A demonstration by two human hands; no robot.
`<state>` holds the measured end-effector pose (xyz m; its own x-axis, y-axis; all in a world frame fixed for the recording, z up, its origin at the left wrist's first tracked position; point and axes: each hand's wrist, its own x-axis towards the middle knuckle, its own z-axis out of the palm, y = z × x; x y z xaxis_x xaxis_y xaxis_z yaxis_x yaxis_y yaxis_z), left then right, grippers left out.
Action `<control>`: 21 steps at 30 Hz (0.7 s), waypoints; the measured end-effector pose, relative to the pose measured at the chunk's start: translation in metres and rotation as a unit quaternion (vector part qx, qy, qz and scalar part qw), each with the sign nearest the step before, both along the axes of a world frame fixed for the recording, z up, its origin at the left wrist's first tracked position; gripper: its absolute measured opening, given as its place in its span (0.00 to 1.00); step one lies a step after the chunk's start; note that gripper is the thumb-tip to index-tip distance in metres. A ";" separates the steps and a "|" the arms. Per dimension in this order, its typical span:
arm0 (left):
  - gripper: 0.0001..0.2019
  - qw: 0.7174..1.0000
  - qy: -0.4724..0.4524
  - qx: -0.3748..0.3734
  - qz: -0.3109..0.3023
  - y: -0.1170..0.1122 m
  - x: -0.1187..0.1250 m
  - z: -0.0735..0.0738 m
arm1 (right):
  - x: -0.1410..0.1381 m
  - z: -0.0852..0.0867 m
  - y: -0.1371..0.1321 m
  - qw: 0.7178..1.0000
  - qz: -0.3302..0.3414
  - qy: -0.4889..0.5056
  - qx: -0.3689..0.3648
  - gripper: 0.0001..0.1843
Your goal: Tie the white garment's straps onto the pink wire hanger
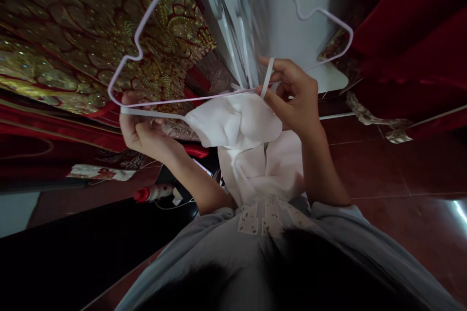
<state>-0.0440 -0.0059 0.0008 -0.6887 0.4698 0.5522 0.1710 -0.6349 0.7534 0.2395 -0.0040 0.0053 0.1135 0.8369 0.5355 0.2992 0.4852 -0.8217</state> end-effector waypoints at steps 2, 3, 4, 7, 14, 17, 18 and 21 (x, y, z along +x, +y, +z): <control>0.25 0.999 0.030 0.020 0.007 0.001 -0.001 0.001 | 0.000 0.001 0.000 1.000 -0.009 0.001 0.006 0.27; 0.24 0.999 0.036 0.030 0.016 0.001 -0.001 0.003 | 0.000 0.001 -0.001 1.000 -0.009 0.003 0.007 0.28; 0.22 0.998 0.037 0.041 0.033 0.002 -0.002 0.005 | 0.000 0.001 -0.001 1.000 -0.009 0.006 0.006 0.28; 0.11 0.994 0.014 0.064 0.088 0.006 -0.006 0.010 | 0.000 0.002 -0.002 1.000 -0.007 0.004 -0.017 0.28; 0.12 0.995 0.087 0.039 -0.035 0.012 -0.026 0.013 | -0.001 0.002 -0.002 1.000 -0.001 -0.001 0.002 0.31; 0.16 0.988 0.119 0.028 -0.097 0.016 -0.028 0.021 | -0.003 0.002 -0.003 1.000 -0.015 -0.004 -0.008 0.28; 0.15 0.986 0.130 0.021 -0.104 0.017 -0.027 0.026 | -0.003 0.001 -0.003 1.000 -0.019 -0.006 -0.010 0.27; 0.08 0.980 0.162 -0.015 -0.119 0.019 -0.024 0.043 | -0.001 -0.002 -0.001 1.000 -0.027 -0.002 0.005 0.28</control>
